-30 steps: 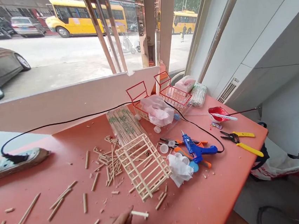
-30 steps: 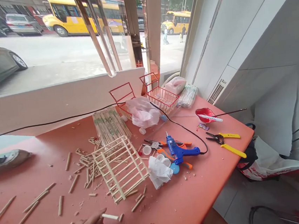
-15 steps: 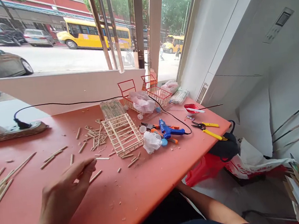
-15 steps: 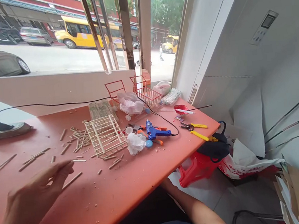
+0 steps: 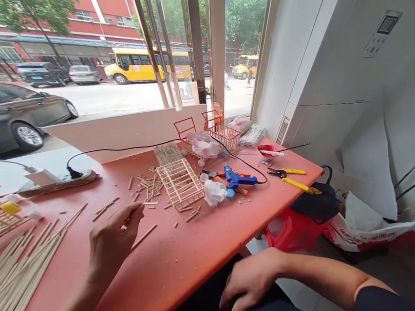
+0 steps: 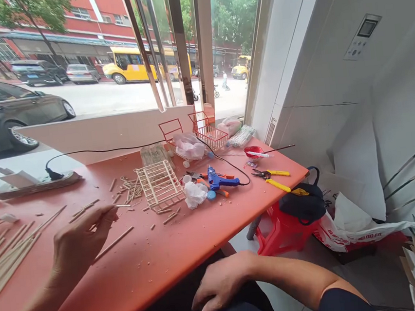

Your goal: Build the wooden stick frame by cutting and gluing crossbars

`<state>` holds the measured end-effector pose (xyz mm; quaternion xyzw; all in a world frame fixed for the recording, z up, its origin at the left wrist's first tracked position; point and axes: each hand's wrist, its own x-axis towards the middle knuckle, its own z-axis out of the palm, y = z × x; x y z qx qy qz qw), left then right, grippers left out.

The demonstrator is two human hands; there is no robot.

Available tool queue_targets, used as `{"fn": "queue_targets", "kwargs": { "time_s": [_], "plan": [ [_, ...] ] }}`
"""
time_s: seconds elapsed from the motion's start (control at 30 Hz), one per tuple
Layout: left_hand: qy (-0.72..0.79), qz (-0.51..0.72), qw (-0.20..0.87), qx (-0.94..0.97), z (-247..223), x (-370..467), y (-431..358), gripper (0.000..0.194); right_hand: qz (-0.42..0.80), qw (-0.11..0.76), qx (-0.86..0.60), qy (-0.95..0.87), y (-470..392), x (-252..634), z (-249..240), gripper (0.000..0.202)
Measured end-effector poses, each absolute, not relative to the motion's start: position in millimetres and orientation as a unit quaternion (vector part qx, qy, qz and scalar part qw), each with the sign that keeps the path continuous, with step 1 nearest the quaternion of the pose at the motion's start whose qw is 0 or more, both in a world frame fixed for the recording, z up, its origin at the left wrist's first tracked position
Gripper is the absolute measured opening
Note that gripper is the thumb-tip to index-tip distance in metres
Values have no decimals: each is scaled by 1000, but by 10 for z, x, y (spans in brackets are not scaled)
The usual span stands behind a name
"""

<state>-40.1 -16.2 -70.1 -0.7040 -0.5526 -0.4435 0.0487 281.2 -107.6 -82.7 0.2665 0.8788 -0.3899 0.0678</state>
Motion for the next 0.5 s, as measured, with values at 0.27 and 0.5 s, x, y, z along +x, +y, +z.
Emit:
{"fn": "queue_targets", "kwargs": {
  "time_s": [0.27, 0.5],
  "plan": [
    [-514, -413, 87, -747, -573, -304, -199, 21, -177, -332, 324, 868, -138, 2302, 113, 27],
    [-558, -345, 146, -740, -444, -285, -213, 30, -54, -217, 370, 902, 194, 1848, -262, 28]
  ]
}}
